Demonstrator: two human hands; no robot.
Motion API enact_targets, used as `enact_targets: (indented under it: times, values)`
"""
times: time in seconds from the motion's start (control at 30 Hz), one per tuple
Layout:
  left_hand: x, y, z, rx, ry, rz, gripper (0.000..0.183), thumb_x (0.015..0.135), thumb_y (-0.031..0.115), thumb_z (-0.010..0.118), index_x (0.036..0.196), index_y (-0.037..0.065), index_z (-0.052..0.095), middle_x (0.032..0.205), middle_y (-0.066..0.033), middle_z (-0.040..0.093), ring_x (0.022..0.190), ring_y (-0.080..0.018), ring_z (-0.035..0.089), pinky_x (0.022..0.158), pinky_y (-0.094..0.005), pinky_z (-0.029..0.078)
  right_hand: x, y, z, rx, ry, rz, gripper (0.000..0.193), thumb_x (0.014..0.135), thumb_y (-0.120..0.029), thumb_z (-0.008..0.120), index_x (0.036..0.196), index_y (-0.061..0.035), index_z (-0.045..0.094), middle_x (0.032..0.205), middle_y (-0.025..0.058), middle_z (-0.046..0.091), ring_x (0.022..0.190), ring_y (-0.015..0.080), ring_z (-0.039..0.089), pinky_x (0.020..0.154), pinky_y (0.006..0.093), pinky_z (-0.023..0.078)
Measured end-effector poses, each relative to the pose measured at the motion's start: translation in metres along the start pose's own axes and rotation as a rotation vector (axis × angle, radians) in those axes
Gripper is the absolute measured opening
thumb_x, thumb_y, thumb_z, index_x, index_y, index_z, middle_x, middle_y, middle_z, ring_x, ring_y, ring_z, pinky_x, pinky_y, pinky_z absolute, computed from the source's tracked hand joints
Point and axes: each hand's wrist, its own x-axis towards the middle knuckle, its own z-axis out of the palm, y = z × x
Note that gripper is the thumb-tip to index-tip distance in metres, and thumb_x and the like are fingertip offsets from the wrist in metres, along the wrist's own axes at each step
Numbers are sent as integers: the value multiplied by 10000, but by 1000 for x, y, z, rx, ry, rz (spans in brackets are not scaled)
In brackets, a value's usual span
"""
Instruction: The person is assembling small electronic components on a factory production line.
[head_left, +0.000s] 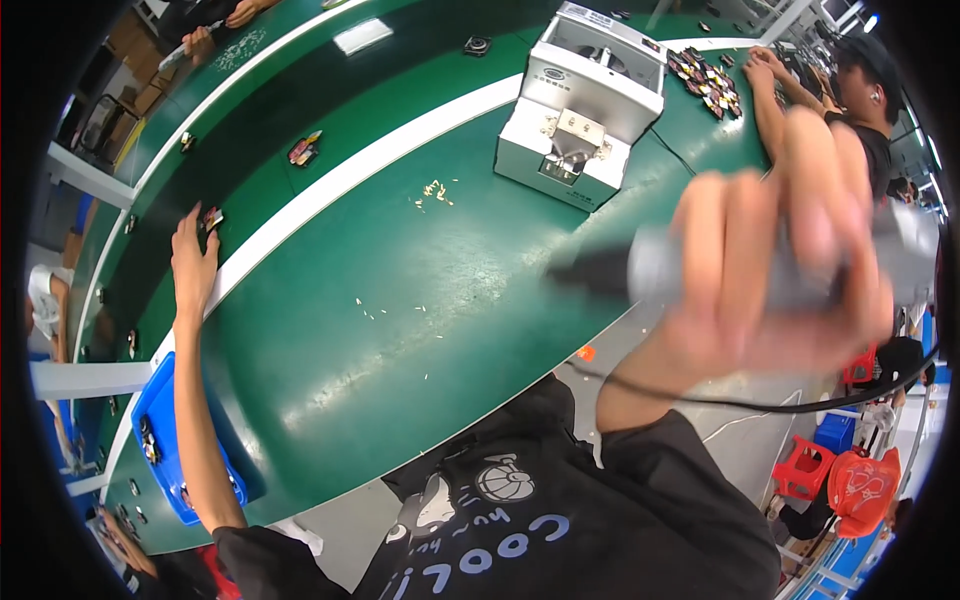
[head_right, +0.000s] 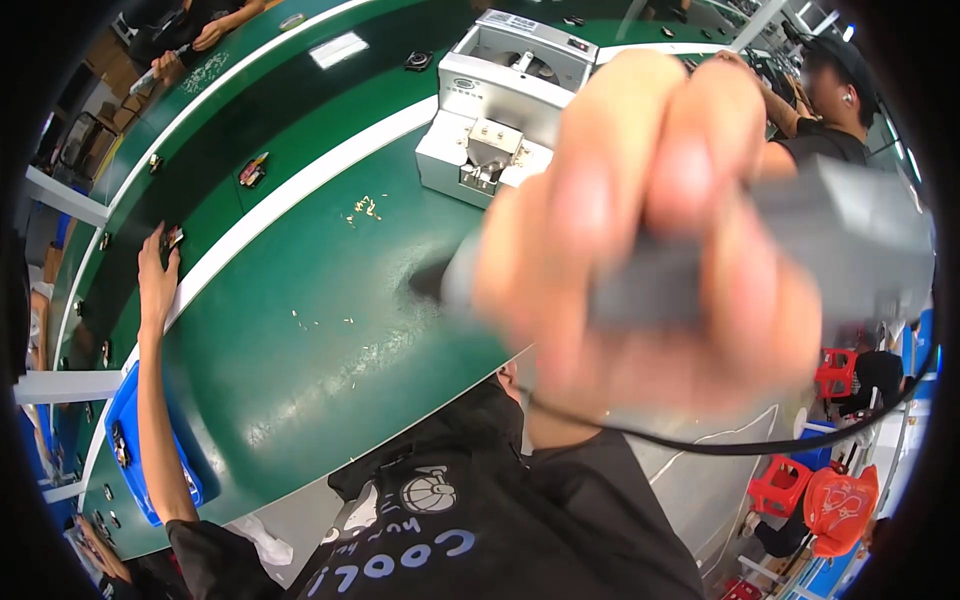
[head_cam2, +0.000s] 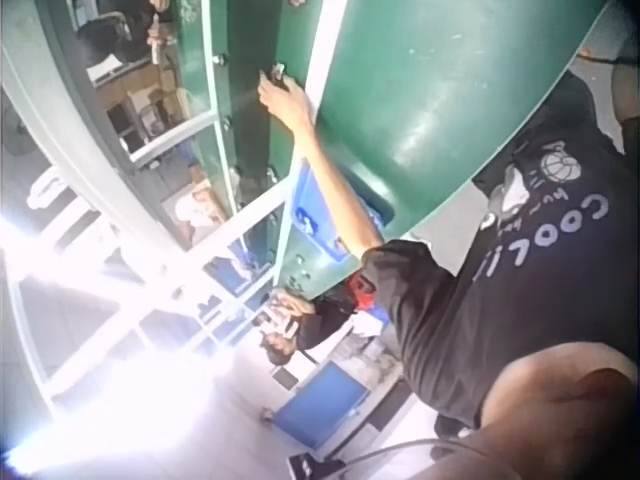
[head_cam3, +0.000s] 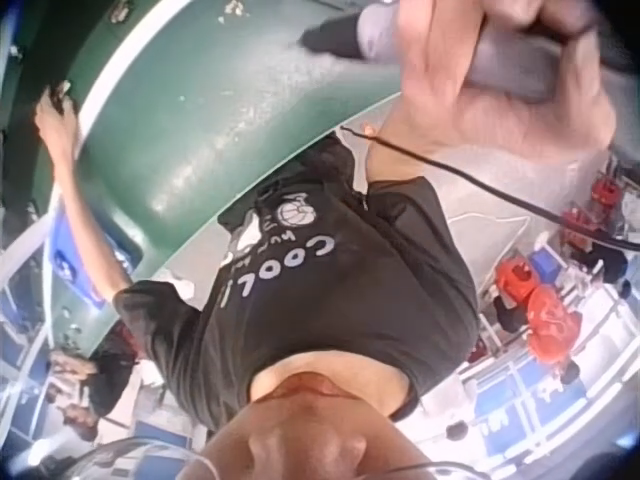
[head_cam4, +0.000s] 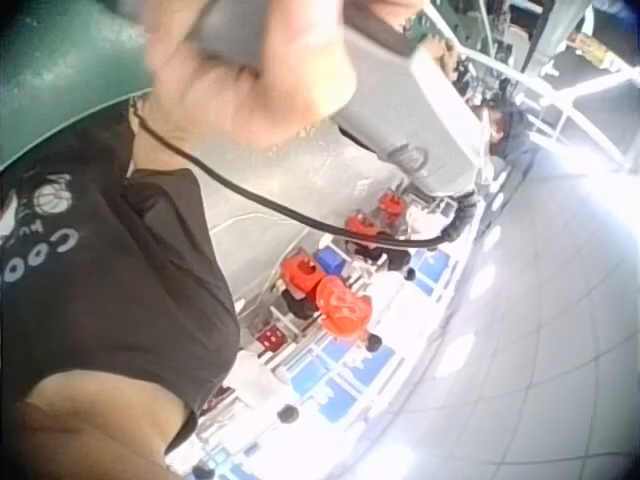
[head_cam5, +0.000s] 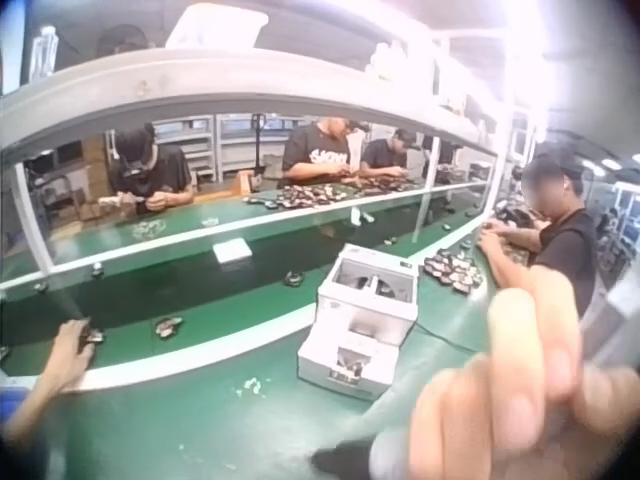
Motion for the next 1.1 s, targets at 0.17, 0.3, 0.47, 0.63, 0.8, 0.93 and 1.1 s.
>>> enact_targets:
  times: [0.17,0.3,0.47,0.63,0.8,0.93,1.1]
  values:
    - [11,7,-7,-131,-149,100,370,987,130,605,1351,65,585,1251,-131,613,1139,-312,552,1016,-430,450,36,25,-51,-441,295,-85,176,958,-171,515,897,-6,525,822,143,577,418,156,395,457,316,375]
    - [9,18,-12,-101,-131,141,303,987,114,604,1283,48,617,1227,-121,615,1091,-308,547,991,-412,458,52,54,-61,-628,415,-49,173,954,-164,552,869,-15,527,744,123,577,407,147,426,428,295,377]
    - [-36,105,-51,-166,-140,196,268,981,81,594,1245,41,610,1244,-130,601,1119,-332,553,982,-413,462,53,60,-65,-534,504,72,132,930,-103,614,856,-13,553,687,116,601,402,146,474,410,275,390]
    - [-105,163,-90,-210,-286,278,441,852,0,705,1281,55,618,1324,-149,582,1147,-363,561,980,-442,480,54,66,-66,-581,574,122,172,930,-134,636,832,-22,549,641,90,570,397,138,462,408,271,385]
    - [-158,188,-96,-271,-302,286,499,779,-28,755,1260,35,634,1324,-145,595,1069,-336,592,905,-430,478,54,73,-83,-653,502,140,196,934,-150,626,809,-34,529,626,82,540,380,134,437,404,273,384]
    - [-173,190,-90,-249,-259,286,452,766,-30,767,1204,21,666,1236,-121,632,1008,-299,626,855,-409,489,42,77,-78,-502,492,172,193,940,-155,610,816,-32,527,642,95,548,375,138,429,397,275,378]
    - [-161,198,-93,-200,-217,380,376,776,-37,728,1146,9,682,1136,-107,655,958,-277,641,804,-384,506,23,40,-51,-416,66,-29,271,992,-215,410,960,9,559,858,163,577,423,146,392,463,320,386]
